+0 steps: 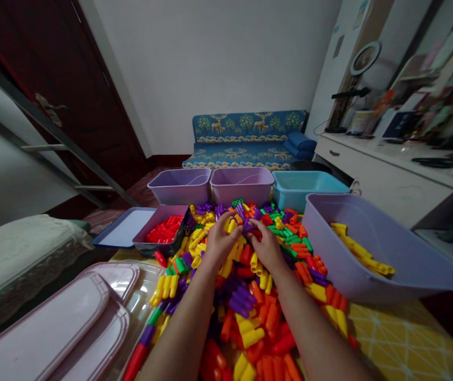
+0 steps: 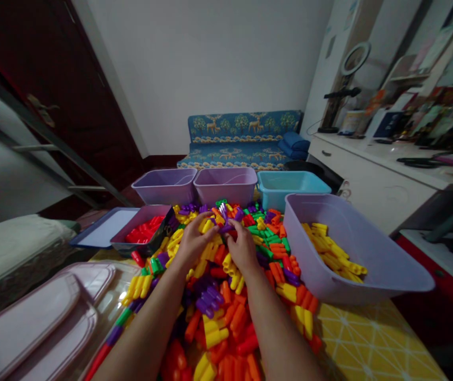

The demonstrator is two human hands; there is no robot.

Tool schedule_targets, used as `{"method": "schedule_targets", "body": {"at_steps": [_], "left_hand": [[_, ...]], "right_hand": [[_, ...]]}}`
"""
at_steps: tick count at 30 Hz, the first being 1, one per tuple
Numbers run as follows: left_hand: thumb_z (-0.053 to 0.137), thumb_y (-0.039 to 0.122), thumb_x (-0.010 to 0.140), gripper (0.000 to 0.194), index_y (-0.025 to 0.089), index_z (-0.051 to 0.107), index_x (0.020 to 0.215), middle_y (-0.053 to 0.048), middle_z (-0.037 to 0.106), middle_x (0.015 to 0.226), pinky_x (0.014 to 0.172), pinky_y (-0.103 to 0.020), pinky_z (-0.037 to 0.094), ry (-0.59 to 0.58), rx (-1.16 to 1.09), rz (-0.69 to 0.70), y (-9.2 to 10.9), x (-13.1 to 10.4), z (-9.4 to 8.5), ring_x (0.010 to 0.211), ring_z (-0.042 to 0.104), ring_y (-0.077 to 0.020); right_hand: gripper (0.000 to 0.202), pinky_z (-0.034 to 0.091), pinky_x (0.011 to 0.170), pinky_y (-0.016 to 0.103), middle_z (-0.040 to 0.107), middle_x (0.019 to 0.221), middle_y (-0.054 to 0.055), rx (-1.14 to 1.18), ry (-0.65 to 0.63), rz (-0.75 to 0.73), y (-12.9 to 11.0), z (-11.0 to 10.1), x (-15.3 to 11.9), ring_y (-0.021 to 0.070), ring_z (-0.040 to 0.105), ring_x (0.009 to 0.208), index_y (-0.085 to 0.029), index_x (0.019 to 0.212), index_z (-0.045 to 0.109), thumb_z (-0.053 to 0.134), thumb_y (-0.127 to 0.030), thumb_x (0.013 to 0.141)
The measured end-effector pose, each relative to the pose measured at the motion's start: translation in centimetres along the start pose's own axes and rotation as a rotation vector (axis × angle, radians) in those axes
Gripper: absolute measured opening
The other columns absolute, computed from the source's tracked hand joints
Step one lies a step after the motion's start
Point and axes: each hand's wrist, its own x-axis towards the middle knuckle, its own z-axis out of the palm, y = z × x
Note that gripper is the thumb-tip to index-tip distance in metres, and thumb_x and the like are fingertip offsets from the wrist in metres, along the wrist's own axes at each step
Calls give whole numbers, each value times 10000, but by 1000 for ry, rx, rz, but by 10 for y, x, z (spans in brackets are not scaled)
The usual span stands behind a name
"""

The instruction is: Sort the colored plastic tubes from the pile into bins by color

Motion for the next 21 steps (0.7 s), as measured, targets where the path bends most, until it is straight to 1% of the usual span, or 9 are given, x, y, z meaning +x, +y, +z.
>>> {"method": "schedule_targets", "body": {"at_steps": [2, 5, 7, 10, 13, 16, 18, 21], "left_hand": [[674, 288, 873, 418, 146, 608, 1260, -64, 647, 1165, 873, -237, 501, 12, -125, -7, -3, 1, -1, 1039, 624, -210], [637, 283, 902, 489, 142, 536, 1359, -84, 562, 1317, 976, -231, 463, -23, -215, 36, -2, 0, -1, 1205, 542, -216], [620, 275, 914, 533, 145, 489, 1415, -97, 523, 1366, 1020, -249, 441, -87, -214, 26, -3, -1, 1, 1256, 507, -224], [584, 320, 940, 571, 155, 435, 1466, -108, 478, 1414, 1077, -301, 401, -190, -181, 27, -8, -4, 4, 1297, 475, -236], [539, 367, 964, 551, 151, 444, 1463, -114, 442, 1444, 1143, -335, 318, -236, -129, 66, -13, -5, 4, 1362, 399, -237], [501, 371, 981, 520, 149, 462, 1450, -121, 459, 1427, 1154, -356, 297, -265, -96, 90, -15, -5, 3, 1361, 399, -232], [579, 377, 942, 569, 153, 459, 1451, -128, 448, 1435, 1142, -374, 315, -272, -84, 93, -16, -5, 2, 1345, 415, -249], [751, 338, 817, 692, 171, 483, 1433, -122, 428, 1453, 1142, -388, 313, -257, -67, 79, -17, -5, 1, 1342, 409, -278]], "right_hand": [[414, 442, 1038, 434, 631, 1244, 112, 36, -11, -28, -6, -1, 0, 241, 584, 1158, -159, 1269, 585, 544, -219, 862], [389, 418, 1067, 411, 624, 1261, 94, 43, -33, -119, -17, -5, 0, 224, 558, 1194, -187, 1268, 603, 543, -225, 885], [378, 411, 1075, 405, 627, 1255, 84, 49, -35, -142, -23, -7, 0, 219, 550, 1201, -204, 1262, 615, 547, -224, 890], [403, 408, 1080, 399, 619, 1268, 76, 94, -55, -124, -26, -9, -1, 213, 543, 1216, -226, 1285, 605, 540, -208, 888], [385, 400, 1084, 382, 621, 1254, 70, 133, -95, -135, -26, -9, -1, 200, 539, 1218, -235, 1254, 628, 523, -186, 887], [348, 428, 1041, 366, 626, 1204, 81, 151, -95, -132, -23, -8, 0, 198, 562, 1158, -214, 1207, 653, 534, -193, 881], [323, 454, 992, 376, 626, 1154, 93, 129, -63, -107, -20, -8, 0, 214, 574, 1107, -194, 1174, 667, 556, -215, 872], [267, 477, 926, 405, 635, 1046, 102, 37, 11, -46, -16, -7, 0, 240, 589, 1014, -170, 1091, 695, 595, -256, 859]]}}
